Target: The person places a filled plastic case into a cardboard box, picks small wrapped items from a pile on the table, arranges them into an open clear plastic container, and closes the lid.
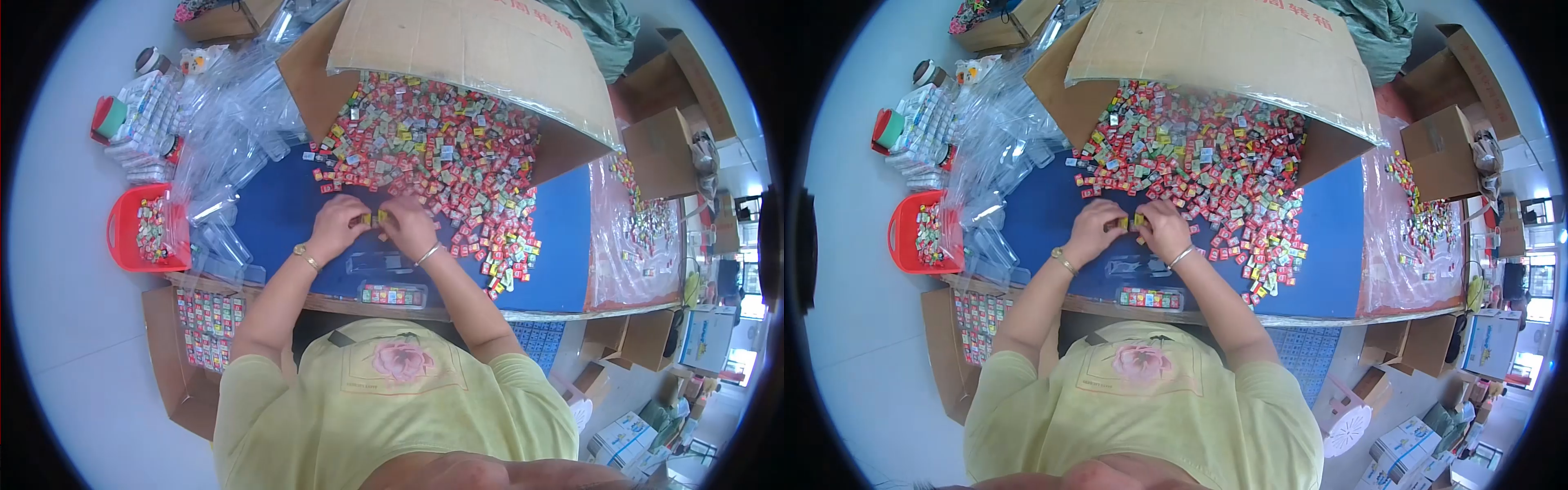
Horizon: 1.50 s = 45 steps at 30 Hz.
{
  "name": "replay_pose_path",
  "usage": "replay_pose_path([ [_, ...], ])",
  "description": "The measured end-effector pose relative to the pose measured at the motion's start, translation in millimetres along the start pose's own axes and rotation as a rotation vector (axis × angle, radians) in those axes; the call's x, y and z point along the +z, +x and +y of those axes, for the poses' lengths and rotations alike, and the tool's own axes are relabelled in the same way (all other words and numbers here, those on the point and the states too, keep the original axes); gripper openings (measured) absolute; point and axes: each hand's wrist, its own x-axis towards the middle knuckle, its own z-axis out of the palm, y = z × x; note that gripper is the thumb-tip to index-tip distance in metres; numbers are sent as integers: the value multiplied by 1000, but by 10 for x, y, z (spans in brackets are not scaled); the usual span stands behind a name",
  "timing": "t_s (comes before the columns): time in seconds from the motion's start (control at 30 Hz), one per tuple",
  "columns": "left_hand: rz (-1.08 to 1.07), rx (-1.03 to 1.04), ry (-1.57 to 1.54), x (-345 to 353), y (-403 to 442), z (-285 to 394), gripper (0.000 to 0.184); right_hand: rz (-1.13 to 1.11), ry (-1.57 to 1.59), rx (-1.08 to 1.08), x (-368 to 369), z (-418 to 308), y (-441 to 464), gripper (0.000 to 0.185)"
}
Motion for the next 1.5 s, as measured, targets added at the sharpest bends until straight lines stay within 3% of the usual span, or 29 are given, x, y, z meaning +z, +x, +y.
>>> replay_pose_path([
  [0.37,103,-11,93,128,-201,-24,26,-16,-28,-122,301,-101,-58,31],
  [0.5,159,-6,45,143,-301,-116,28,-49,-160,-95,222,-104,-92,30],
  [0.7,226,-78,22,47,-375,-102,30,-51,-61,-68,207,-31,-78,32],
  [0.8,112,-37,91,40,-366,-148,34,-54,-72,-81,209,-137,-39,35],
  [0.9,86,-62,108,33,-346,-135,39,-117,-172,37,211,-197,-67,42],
  [1.07,-13,-70,125,-71,-298,21,46,-45,-74,46,12,-13,-127,47],
  [1.2,-54,-85,177,67,-279,-14,43,-113,-107,50,-89,-41,-172,49],
  [1.5,-12,-106,245,194,-150,201,36,-57,-135,85,86,143,-157,25],
])
